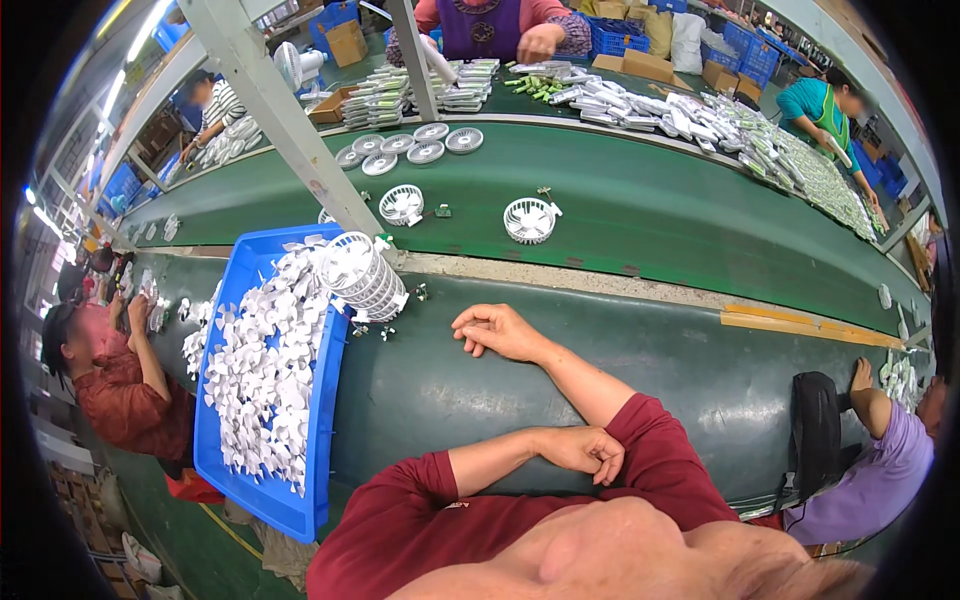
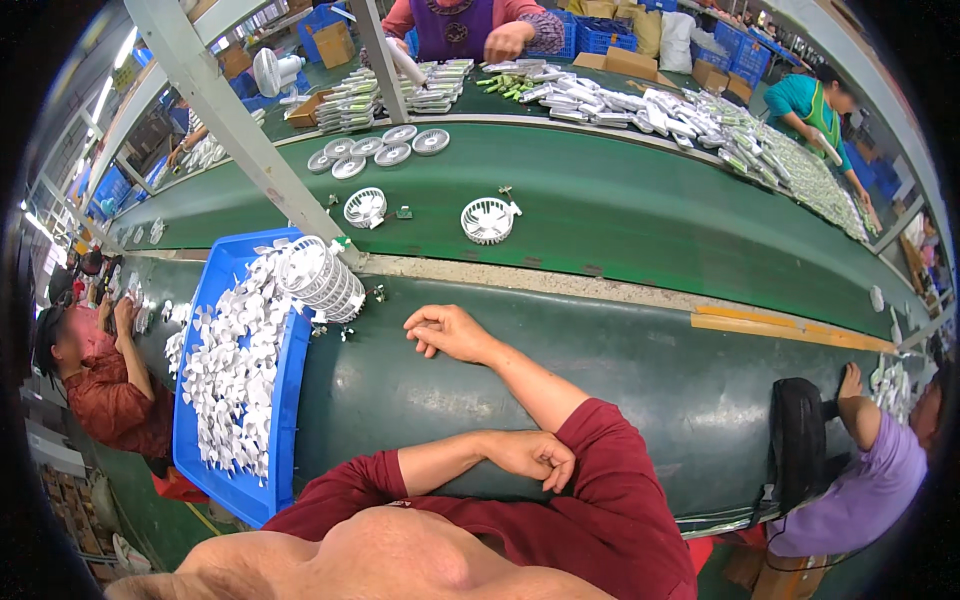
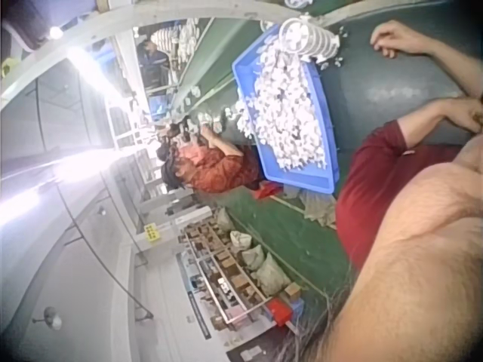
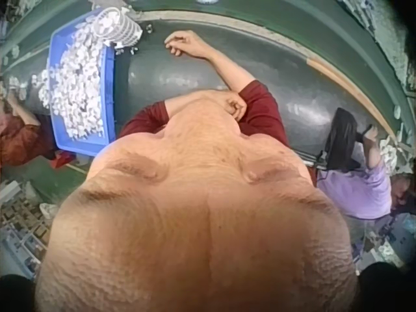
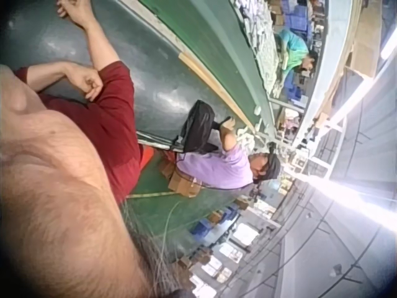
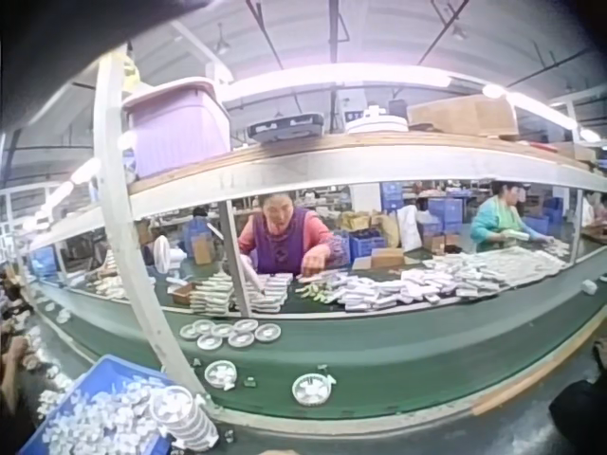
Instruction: The person assembles portable fan heads on an assembly line by taking fan covers and motor components from the conveyor belt, pressing the grilles together by hand to enclose the blades, and stacking the assembled fan units on the workspace.
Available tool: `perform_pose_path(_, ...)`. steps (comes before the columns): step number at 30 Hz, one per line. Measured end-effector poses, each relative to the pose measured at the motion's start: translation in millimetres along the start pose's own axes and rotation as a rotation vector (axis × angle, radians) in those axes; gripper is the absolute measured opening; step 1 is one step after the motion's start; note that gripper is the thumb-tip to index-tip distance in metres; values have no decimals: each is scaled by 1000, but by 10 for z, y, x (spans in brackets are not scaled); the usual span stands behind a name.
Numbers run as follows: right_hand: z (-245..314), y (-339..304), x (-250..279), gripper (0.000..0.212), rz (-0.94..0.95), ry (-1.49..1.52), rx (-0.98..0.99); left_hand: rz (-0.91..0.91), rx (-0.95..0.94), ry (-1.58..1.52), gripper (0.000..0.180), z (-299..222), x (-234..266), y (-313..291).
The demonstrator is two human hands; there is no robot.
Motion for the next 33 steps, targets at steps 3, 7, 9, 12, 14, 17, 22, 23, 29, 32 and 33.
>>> perform_pose_path(3,-19,5,-8,18,2,6,-7,6,1,-8,23,45,0,-4)
perform_pose_path(7,-24,-12,-1,18,2,12,-8,2,-9,-2,22,46,-8,7)
perform_pose_path(9,-22,-13,9,18,-1,6,-10,-4,-18,4,21,37,-5,9)
perform_pose_path(12,-28,-6,1,19,11,-10,-17,-9,-9,29,20,21,6,2)
perform_pose_path(14,-28,4,2,19,14,-4,-19,-6,-13,27,20,37,9,4)
perform_pose_path(17,-33,15,3,19,9,-18,-24,-2,-18,22,19,42,13,-6)
perform_pose_path(22,-18,15,-2,18,3,-5,-7,-7,-20,30,19,28,13,-5)
perform_pose_path(23,-12,9,1,18,5,-7,-5,-9,-18,30,19,23,9,3)
perform_pose_path(29,-27,-10,-9,18,3,-5,-6,-5,-23,31,20,49,-3,-4)
perform_pose_path(32,-17,-11,-2,19,14,22,2,-13,-26,1,19,-10,-27,2)
perform_pose_path(33,-32,-21,-2,19,14,24,-2,-24,-27,-24,19,-43,-25,-1)
Point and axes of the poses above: each hand's wrist, its own y-axis towards the middle knuckle, its own x-axis out of the back of the hand, z = x × y, the point moved 10 cm from there along y, towards the middle knuckle, and after that the axes turned 13 degrees about y, right-handed, at the moved point
